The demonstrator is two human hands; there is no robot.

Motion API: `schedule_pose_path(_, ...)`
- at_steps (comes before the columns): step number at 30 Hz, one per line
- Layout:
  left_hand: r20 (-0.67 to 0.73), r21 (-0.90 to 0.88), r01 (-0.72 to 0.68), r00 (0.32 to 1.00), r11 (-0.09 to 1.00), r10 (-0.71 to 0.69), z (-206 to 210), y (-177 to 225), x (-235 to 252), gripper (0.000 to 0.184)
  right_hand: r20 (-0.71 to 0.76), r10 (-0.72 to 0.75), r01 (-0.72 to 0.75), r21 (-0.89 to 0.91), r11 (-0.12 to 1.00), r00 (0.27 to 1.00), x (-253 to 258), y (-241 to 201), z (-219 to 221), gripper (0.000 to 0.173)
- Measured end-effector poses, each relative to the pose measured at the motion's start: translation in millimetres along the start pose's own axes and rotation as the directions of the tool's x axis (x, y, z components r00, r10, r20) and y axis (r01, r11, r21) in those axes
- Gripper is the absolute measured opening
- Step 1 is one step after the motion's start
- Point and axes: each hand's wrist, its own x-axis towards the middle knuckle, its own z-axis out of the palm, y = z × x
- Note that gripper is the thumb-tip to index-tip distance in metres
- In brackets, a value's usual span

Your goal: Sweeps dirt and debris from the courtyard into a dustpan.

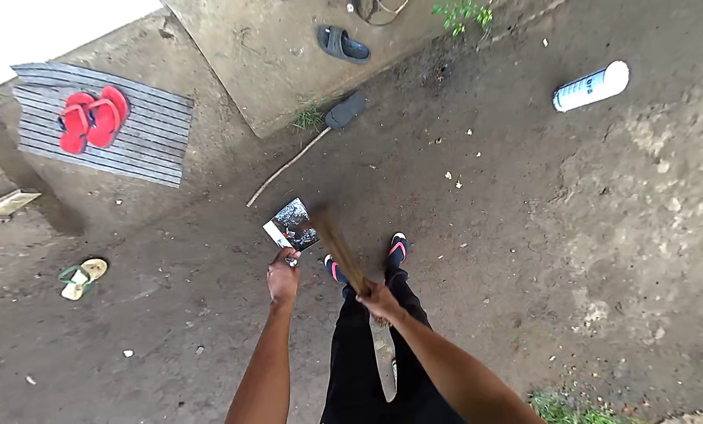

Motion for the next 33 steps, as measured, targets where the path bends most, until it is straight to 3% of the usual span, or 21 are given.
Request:
schedule_pose_path(3, -0.065, -0.07, -0.011, 0.998, 0.998, 0.006, -7.7, -14.8, -8.1, 0.024, 0.076, -0.003, 0.002, 0.015, 1.0, 0.997, -50.9, -5.2, 14.6, 0.074)
schedule_pose_path(8, -0.272, -0.3, -0.148, 0.96, 0.942, 0.064, -22.1, -63.7, -37.5, 0.021, -0.071, 0.069, -0.071, -0.017, 0.997, 0.995, -120.6, 23.3, -34.1, 0.075)
schedule_pose_path(12, -0.292, -0.331, -0.165, 0.954, 0.929, 0.066, -16.7, -82.0, -51.7, 0.019, -0.237, 0.12, -0.128, -0.018, 0.992, 0.964, -96.4, 49.7, -69.7, 0.075)
schedule_pose_path(15, -0.244, -0.281, -0.126, 0.968, 0.951, 0.056, 0.0, -86.1, -50.8, 0.02, -0.299, 0.171, -0.159, 0.062, 0.985, 0.939, -45.0, 45.2, -59.0, 0.072)
schedule_pose_path(19, -0.209, -0.183, -0.09, 0.977, 0.979, 0.051, 18.9, -79.1, -49.9, 0.023, -0.166, 0.133, -0.124, 0.066, 0.99, 0.977, 7.0, 26.8, -7.0, 0.074)
schedule_pose_path(22, -0.213, -0.163, -0.073, 0.976, 0.984, 0.037, 12.6, -64.6, -49.1, 0.023, 0.017, 0.101, -0.101, -0.038, 0.994, 0.995, -11.2, 9.2, 27.2, 0.076)
schedule_pose_path(25, -0.283, -0.205, -0.032, 0.959, 0.978, -0.028, 1.4, -64.5, -45.1, 0.023, 0.074, 0.102, -0.099, -0.043, 0.994, 0.992, -67.8, 1.8, 33.6, 0.077)
schedule_pose_path(29, -0.374, -0.31, 0.061, 0.91, 0.949, -0.181, -9.2, -75.7, -39.8, 0.022, -0.034, 0.14, -0.144, -0.138, 0.98, 0.99, -115.0, -20.4, -5.0, 0.076)
schedule_pose_path(33, -0.403, -0.369, 0.192, 0.849, 0.909, -0.342, -13.1, -76.9, -34.5, 0.022, -0.151, 0.039, -0.08, -0.271, 0.959, 0.988, -57.0, -85.8, -55.5, 0.072)
